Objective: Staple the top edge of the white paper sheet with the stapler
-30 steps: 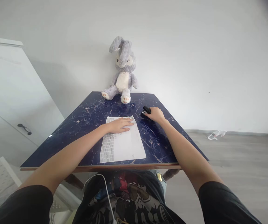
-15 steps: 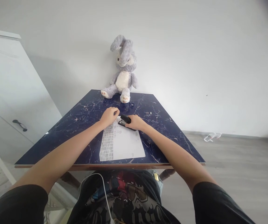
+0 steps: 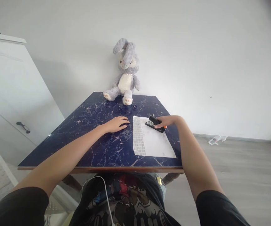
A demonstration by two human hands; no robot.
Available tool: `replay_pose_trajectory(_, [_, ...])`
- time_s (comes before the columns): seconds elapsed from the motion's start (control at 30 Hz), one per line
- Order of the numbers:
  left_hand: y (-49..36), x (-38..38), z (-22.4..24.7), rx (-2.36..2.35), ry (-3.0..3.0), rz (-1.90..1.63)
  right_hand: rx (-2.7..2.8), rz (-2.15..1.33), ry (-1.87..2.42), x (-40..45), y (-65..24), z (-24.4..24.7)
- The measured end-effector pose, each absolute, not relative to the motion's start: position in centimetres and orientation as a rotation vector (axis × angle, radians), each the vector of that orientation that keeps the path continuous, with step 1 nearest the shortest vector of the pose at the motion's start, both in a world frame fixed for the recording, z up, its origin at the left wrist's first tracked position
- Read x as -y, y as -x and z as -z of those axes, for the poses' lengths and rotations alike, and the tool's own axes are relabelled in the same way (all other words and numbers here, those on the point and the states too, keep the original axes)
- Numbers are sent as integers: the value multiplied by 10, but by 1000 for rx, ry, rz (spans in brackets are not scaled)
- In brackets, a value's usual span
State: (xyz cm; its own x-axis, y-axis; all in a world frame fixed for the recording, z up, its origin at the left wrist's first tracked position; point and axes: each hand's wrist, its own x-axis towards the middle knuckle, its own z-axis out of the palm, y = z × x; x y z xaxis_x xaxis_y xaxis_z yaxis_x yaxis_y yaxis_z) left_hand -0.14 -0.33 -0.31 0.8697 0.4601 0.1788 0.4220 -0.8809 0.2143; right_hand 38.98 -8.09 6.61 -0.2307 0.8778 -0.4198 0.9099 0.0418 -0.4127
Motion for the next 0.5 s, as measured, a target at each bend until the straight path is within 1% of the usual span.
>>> replay_pose_trajectory(0.07, [2, 5, -1, -707, -2874, -297, -2344, 990, -1946, 81, -409, -62])
replay_pose_trajectory(0.1, [2, 5, -2, -711, -2872, -291, -2409, 914, -2040, 79, -415, -58])
replay_pose_trajectory(0.17, [3, 4, -3, -700, -2872, -300, -2552, 587, -2266, 71, -419, -44])
replay_pose_trajectory(0.2, [4, 4, -2, -692, -2873, -311, -2629, 409, -2321, 65, -417, -36])
replay_pose_trajectory(0.23, [4, 4, -2, -686, -2871, -327, -2713, 327, -2272, 59, -414, -27])
replay_pose_trajectory(0.33, [4, 4, 2, -683, -2851, -378, -2763, 389, -1964, 43, -396, -4])
replay_pose_trajectory(0.5, [8, -11, 3, -647, -2786, -434, -2541, 313, -1983, 28, -368, 13])
